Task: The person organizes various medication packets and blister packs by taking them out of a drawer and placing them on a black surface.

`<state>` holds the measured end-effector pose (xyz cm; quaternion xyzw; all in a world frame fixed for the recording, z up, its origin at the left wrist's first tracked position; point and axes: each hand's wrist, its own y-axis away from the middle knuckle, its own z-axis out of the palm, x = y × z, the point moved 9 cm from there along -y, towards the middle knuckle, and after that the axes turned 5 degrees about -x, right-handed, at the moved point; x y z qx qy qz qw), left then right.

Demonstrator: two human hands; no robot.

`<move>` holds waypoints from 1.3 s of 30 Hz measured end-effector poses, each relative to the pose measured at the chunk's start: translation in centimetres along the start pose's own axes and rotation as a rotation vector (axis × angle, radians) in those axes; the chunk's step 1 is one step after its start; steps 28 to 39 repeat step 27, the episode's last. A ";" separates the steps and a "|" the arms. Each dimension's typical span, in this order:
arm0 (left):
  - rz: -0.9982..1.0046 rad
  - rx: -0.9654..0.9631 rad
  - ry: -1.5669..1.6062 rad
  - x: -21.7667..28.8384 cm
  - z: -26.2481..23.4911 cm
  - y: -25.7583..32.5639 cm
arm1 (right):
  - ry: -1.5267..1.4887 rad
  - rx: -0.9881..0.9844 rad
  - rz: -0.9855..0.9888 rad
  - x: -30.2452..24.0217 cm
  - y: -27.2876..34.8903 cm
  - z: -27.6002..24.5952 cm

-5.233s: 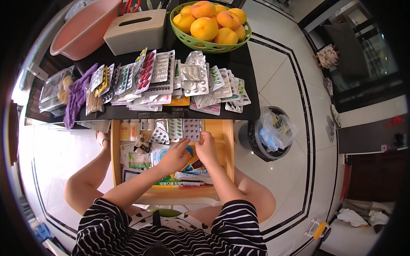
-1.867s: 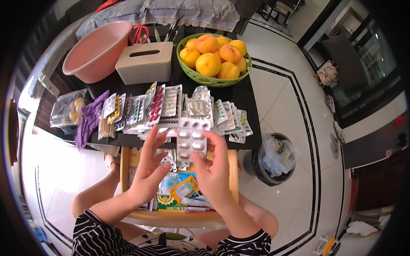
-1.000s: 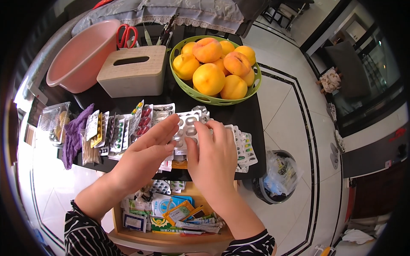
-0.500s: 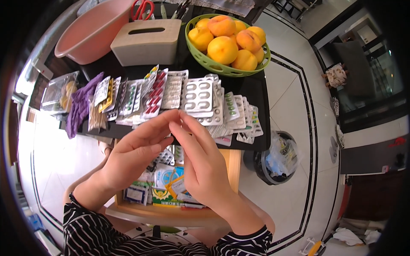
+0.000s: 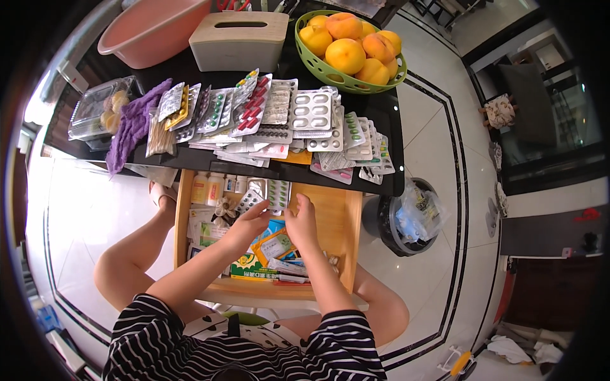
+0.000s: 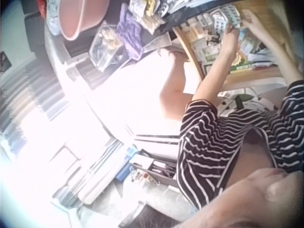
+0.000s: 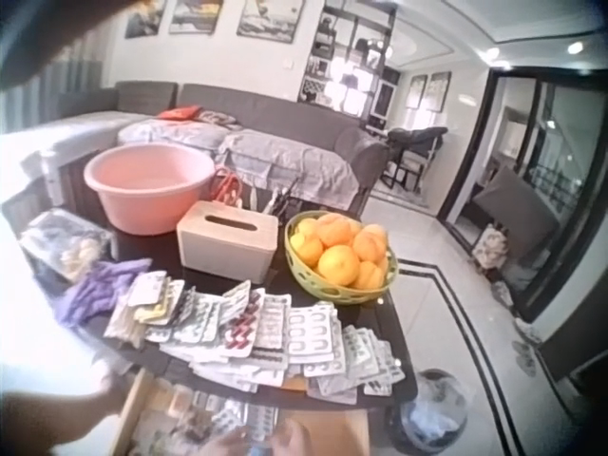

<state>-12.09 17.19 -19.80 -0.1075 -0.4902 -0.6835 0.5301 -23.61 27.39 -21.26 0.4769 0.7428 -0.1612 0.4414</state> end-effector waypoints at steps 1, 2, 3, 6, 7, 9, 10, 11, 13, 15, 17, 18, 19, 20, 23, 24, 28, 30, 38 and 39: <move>0.003 -0.003 0.001 -0.2 0.1 -0.4 | 0.002 0.002 -0.003 0.9 -0.8 0.5; -0.001 0.024 0.020 -0.4 0.0 -0.7 | -0.020 -0.011 0.060 2.4 -1.6 1.1; -0.008 0.062 0.040 -0.5 -0.6 -0.7 | -0.048 -0.035 0.124 2.7 -2.0 1.9; -0.005 0.110 0.041 -0.6 -1.5 -0.5 | -0.172 -0.119 0.258 3.4 -2.6 3.6; -0.007 0.113 0.041 -0.6 -1.6 -0.5 | -0.174 -0.122 0.259 3.5 -2.9 4.0; -0.015 0.088 0.073 -0.4 -1.4 -0.5 | -0.262 -0.062 0.207 3.3 -3.5 4.2; -0.016 0.088 0.073 -0.4 -1.4 -0.5 | -0.263 -0.062 0.208 3.5 -3.7 4.2; -0.004 0.087 0.081 -0.3 -1.4 -0.6 | -0.205 -0.066 0.214 3.8 -4.0 4.2; 0.004 0.092 0.090 -0.5 -1.7 -0.7 | -0.150 -0.076 0.224 3.7 -4.0 4.3; 0.013 0.080 0.097 -0.7 -1.7 -0.9 | -0.289 -0.079 0.269 4.0 -3.4 3.7; 0.021 0.081 0.091 -0.5 -2.0 -0.3 | -0.298 -0.101 0.290 2.5 -2.4 2.7; 0.033 0.062 0.082 -0.2 -1.5 -0.2 | -0.301 -0.102 0.307 2.4 -1.8 1.5; 0.030 0.054 0.083 0.0 -1.1 0.0 | -0.335 -0.097 0.297 3.1 -1.6 0.8; 0.043 0.020 0.058 0.2 -0.4 0.0 | -0.343 -0.067 0.299 3.5 -0.9 -0.6; 0.078 0.003 -0.008 0.6 0.3 0.2 | -0.447 -0.028 0.258 2.8 0.7 -3.1; 0.098 0.023 -0.046 0.6 0.1 0.2 | -0.461 -0.043 0.301 2.2 1.4 -3.4; 0.133 0.039 -0.073 1.1 0.7 0.1 | -0.553 -0.079 0.415 -0.4 3.6 -4.4; 0.133 0.039 -0.073 1.1 0.7 0.1 | -0.553 -0.079 0.415 -0.4 3.6 -4.4; 0.133 0.039 -0.073 1.1 0.7 0.1 | -0.553 -0.079 0.415 -0.4 3.6 -4.4; 0.133 0.039 -0.073 1.1 0.7 0.1 | -0.553 -0.079 0.415 -0.4 3.6 -4.4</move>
